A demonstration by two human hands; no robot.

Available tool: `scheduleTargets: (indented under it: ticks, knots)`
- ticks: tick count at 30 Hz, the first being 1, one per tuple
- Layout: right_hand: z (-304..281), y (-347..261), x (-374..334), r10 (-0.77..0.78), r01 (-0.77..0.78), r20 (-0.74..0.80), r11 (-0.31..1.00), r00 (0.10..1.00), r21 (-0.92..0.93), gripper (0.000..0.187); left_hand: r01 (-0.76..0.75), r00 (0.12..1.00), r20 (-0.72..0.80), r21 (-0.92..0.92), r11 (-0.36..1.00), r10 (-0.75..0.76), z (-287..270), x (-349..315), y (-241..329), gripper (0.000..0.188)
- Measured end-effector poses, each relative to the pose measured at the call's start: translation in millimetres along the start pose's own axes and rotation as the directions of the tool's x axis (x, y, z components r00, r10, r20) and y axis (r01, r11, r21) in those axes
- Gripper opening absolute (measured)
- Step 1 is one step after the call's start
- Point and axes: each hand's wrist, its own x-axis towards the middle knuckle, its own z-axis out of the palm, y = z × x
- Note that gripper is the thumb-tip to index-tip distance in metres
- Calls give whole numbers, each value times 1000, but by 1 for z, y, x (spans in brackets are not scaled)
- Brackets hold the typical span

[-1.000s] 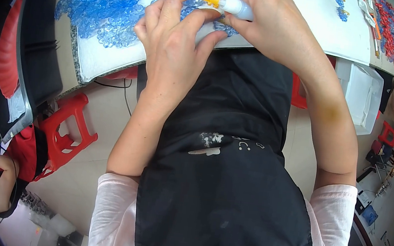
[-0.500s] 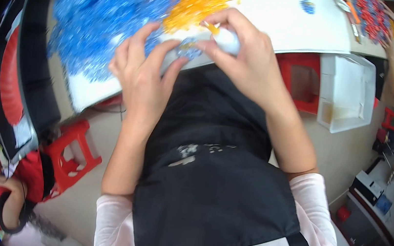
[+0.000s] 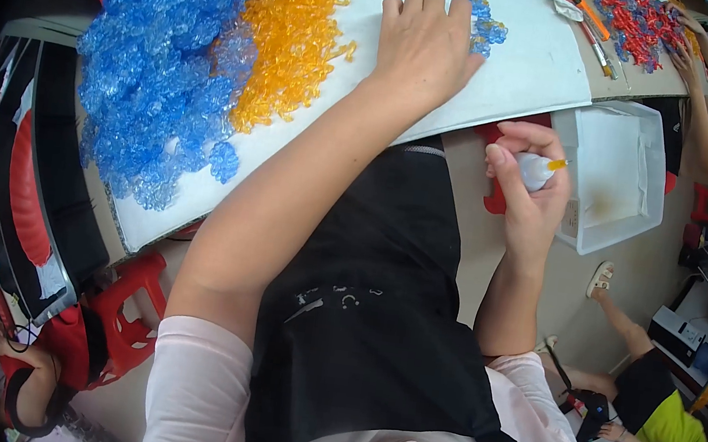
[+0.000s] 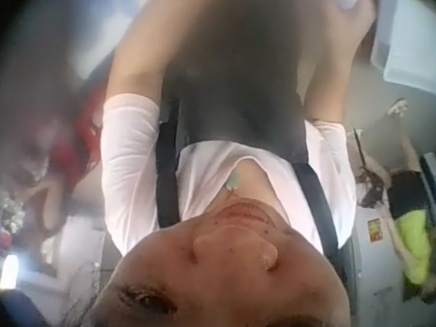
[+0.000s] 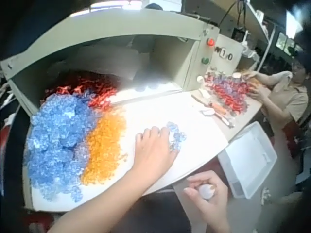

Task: Apply glue to blue plastic flower-shaped components and bond them together or to a base.

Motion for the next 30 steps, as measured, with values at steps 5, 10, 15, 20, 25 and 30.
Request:
scheduleTargets:
  ticks: [5, 10, 15, 20, 25, 30]
  knots:
    - [-7, 3, 4, 18, -18, -15, 1000, 1000, 2, 18, -83, 957, -275, 37, 996, 90, 49, 12, 7, 44]
    - [-16, 10, 3, 42, -41, -48, 999, 998, 12, 17, -159, 978, -132, 21, 987, 160, 77, 50, -11, 38]
    - [-21, 13, 5, 80, -81, -77, 997, 994, -11, 15, -103, 994, -46, -24, 994, 101, 97, 93, -26, 36]
    - [-18, 15, 8, 94, -93, -42, 995, 995, 19, 16, -19, 954, -295, 109, 994, 50, 100, 105, -49, 38]
    - [-19, 23, 6, 56, -55, -16, 997, 998, 55, 16, -164, 944, -300, -79, 983, 133, -31, 17, -14, 30]
    - [10, 20, 4, 33, -43, 150, 997, 988, 63, 19, 159, 963, -239, 124, 979, -126, -110, -137, -58, 23]
